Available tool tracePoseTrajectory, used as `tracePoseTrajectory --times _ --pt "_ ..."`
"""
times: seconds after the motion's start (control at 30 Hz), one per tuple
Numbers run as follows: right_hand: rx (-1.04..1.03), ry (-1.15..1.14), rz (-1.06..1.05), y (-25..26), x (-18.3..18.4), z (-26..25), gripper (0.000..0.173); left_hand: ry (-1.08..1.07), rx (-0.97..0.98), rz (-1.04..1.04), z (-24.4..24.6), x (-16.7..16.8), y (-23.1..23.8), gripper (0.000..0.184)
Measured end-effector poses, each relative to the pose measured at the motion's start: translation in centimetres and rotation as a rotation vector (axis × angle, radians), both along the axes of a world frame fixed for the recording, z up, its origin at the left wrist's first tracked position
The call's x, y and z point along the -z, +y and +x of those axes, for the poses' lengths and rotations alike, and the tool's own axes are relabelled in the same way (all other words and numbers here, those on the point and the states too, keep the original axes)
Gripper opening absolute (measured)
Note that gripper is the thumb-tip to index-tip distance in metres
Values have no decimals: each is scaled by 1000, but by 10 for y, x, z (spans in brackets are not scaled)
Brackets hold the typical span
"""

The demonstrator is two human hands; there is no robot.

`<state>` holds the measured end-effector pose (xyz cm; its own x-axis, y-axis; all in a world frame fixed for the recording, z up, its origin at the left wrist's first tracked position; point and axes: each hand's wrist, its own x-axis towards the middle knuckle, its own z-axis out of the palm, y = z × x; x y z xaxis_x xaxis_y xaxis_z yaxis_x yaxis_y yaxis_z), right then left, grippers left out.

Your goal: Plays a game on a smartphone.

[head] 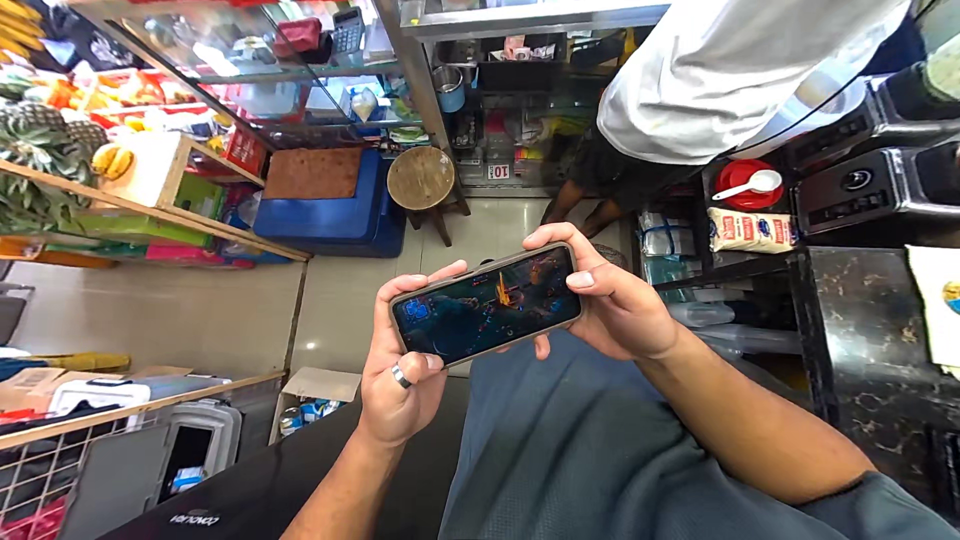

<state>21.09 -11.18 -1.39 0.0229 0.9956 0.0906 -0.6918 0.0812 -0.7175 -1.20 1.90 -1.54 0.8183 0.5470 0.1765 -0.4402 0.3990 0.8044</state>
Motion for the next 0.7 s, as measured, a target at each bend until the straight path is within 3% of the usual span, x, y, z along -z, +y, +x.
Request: tracePoseTrajectory --times 0.27,0.7 --pt "-6 -81 -15 -2 -2 1 61 -23 10 -22 0 1 1 58" --pt "-4 -97 -10 -2 -4 -1 66 21 -70 -72 4 -5 -2 45"
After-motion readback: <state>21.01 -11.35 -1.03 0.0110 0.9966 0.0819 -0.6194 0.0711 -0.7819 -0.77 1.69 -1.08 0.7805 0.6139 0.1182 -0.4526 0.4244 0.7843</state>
